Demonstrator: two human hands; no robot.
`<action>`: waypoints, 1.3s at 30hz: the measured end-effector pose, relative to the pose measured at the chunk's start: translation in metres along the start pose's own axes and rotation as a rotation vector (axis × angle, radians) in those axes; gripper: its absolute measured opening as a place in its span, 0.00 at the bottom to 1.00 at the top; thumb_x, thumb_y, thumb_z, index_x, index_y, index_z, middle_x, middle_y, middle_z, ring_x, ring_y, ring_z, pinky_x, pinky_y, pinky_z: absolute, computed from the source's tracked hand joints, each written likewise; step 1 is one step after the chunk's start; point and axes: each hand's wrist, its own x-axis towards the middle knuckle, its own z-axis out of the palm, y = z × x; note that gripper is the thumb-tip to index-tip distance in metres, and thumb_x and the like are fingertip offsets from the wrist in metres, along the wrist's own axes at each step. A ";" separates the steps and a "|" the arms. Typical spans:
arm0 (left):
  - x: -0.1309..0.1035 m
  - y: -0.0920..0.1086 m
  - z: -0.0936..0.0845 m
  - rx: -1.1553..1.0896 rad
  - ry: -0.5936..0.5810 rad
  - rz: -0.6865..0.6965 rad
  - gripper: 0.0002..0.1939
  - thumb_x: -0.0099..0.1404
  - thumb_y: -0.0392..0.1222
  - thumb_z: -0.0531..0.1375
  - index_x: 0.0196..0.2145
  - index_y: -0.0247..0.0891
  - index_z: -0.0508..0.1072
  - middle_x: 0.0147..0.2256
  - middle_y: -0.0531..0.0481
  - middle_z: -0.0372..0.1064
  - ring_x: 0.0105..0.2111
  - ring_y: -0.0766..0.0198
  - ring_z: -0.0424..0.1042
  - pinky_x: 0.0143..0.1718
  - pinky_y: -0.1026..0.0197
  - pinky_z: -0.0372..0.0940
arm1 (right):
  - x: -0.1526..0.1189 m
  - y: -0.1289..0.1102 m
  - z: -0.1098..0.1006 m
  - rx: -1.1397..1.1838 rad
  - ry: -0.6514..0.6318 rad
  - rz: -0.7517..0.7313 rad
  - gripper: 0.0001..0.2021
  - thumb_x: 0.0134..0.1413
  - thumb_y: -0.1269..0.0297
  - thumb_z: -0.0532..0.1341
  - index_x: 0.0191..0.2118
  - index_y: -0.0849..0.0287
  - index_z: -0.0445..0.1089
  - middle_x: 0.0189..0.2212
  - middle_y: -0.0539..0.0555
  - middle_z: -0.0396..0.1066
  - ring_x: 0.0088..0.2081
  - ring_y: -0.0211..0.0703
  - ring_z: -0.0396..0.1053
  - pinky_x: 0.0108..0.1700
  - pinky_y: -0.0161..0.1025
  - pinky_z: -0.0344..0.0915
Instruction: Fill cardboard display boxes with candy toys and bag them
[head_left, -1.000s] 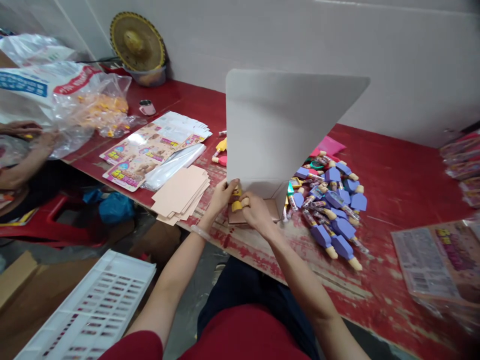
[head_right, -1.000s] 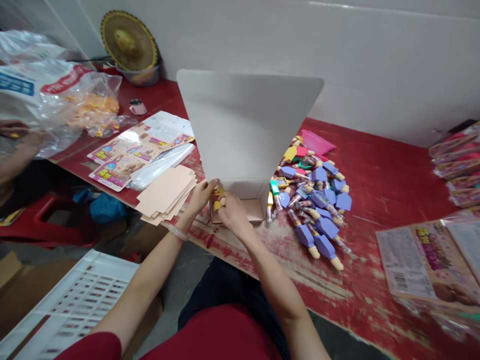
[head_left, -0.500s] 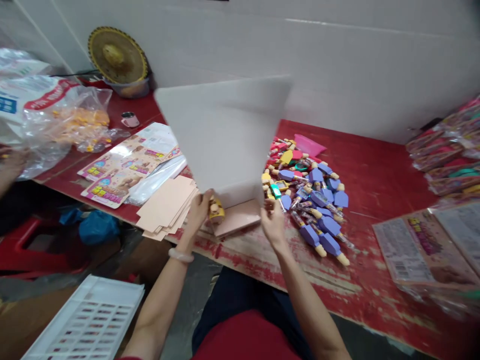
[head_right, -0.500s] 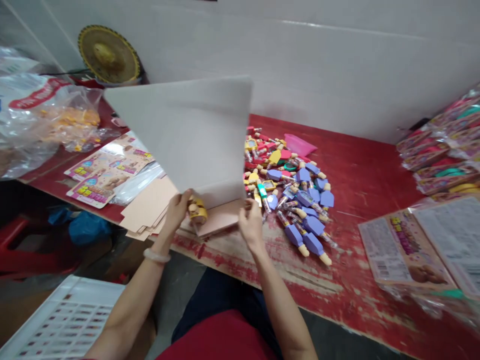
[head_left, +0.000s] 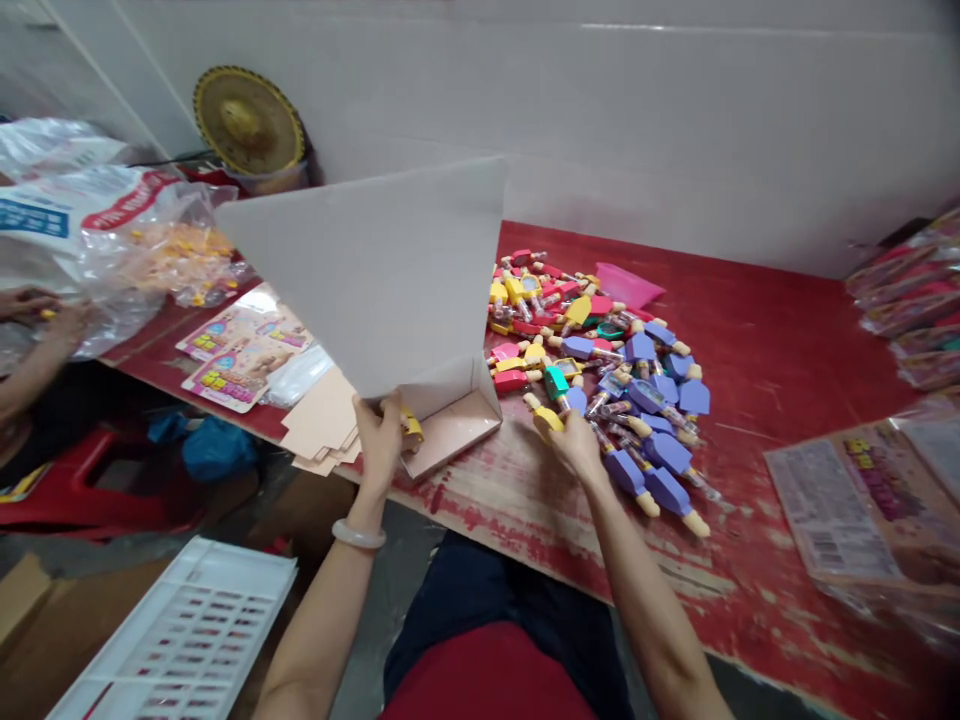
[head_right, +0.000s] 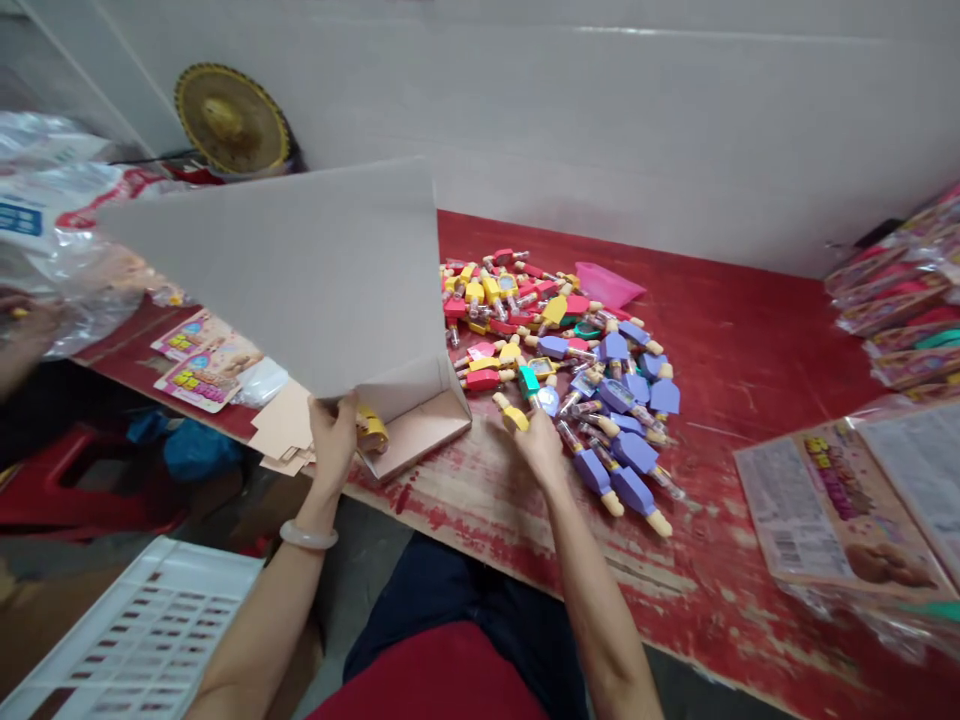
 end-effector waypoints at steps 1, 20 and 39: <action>0.000 0.000 0.004 -0.009 -0.021 -0.006 0.18 0.62 0.52 0.63 0.38 0.42 0.58 0.27 0.59 0.60 0.23 0.68 0.65 0.24 0.65 0.62 | -0.009 0.004 -0.008 0.165 -0.027 -0.038 0.24 0.57 0.54 0.64 0.54 0.65 0.67 0.45 0.65 0.74 0.43 0.56 0.76 0.42 0.45 0.72; 0.009 -0.013 0.028 -0.045 -0.147 0.104 0.13 0.66 0.49 0.61 0.37 0.42 0.60 0.31 0.57 0.58 0.31 0.66 0.62 0.34 0.62 0.61 | -0.037 -0.085 0.079 0.384 -0.460 -0.799 0.13 0.63 0.69 0.55 0.52 0.60 0.63 0.47 0.62 0.73 0.47 0.50 0.72 0.51 0.47 0.67; -0.017 0.004 0.018 0.021 -0.197 0.168 0.52 0.60 0.53 0.66 0.70 0.43 0.39 0.71 0.35 0.40 0.74 0.52 0.37 0.72 0.47 0.42 | -0.036 -0.125 0.057 -0.264 -0.466 -0.949 0.21 0.62 0.78 0.50 0.60 0.67 0.60 0.43 0.69 0.78 0.42 0.56 0.78 0.43 0.46 0.69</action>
